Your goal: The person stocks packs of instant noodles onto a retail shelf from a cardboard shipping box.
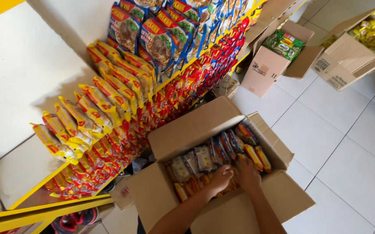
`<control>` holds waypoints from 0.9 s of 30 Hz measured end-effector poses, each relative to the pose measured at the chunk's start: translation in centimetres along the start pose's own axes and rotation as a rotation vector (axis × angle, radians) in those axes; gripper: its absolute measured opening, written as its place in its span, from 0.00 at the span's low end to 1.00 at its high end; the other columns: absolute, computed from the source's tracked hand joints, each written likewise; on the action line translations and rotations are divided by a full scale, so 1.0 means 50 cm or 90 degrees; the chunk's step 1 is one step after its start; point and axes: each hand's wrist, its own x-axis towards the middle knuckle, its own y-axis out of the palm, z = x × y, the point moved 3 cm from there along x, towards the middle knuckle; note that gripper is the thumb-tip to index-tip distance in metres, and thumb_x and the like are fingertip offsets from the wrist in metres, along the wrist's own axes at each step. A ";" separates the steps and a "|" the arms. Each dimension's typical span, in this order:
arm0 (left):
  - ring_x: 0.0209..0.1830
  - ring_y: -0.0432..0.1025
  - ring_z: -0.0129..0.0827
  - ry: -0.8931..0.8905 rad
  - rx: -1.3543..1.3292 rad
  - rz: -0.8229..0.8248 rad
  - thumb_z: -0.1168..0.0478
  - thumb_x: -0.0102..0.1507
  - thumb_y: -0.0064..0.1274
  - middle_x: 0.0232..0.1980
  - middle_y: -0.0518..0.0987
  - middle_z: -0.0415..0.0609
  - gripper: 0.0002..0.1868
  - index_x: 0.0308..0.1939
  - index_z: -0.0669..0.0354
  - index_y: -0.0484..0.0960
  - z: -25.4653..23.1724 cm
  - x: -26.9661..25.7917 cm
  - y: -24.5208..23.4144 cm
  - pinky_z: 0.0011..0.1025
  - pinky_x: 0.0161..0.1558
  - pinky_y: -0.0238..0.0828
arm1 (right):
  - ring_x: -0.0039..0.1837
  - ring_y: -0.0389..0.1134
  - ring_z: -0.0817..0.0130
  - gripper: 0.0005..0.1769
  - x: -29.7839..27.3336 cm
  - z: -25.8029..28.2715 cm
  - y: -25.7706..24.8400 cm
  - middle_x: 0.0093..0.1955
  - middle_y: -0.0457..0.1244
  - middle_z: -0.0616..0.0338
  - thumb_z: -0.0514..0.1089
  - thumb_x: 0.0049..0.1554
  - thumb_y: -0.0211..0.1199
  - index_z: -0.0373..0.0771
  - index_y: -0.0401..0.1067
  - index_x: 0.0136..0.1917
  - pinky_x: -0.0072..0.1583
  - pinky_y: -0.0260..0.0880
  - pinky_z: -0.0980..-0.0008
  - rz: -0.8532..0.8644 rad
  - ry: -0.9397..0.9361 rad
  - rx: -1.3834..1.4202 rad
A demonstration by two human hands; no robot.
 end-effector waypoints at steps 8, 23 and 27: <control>0.79 0.55 0.44 -0.162 -0.019 0.067 0.33 0.71 0.28 0.80 0.60 0.51 0.40 0.78 0.54 0.60 -0.013 0.119 0.079 0.42 0.75 0.50 | 0.73 0.58 0.44 0.30 0.012 -0.074 0.068 0.76 0.52 0.50 0.52 0.55 0.63 0.50 0.66 0.70 0.67 0.67 0.48 0.124 0.071 -0.110; 0.72 0.63 0.42 -0.116 -0.086 0.035 0.42 0.73 0.32 0.74 0.69 0.52 0.32 0.74 0.56 0.66 0.000 0.077 0.025 0.37 0.70 0.57 | 0.63 0.67 0.48 0.24 -0.043 -0.012 -0.022 0.68 0.60 0.52 0.48 0.55 0.61 0.55 0.71 0.66 0.59 0.72 0.51 -0.023 0.106 0.066; 0.67 0.67 0.38 -0.139 -0.092 0.024 0.48 0.72 0.41 0.69 0.73 0.48 0.27 0.73 0.54 0.66 -0.048 0.007 -0.007 0.37 0.66 0.61 | 0.60 0.69 0.51 0.23 -0.063 -0.005 -0.031 0.59 0.66 0.52 0.43 0.51 0.66 0.50 0.75 0.61 0.58 0.72 0.56 -0.169 0.018 0.181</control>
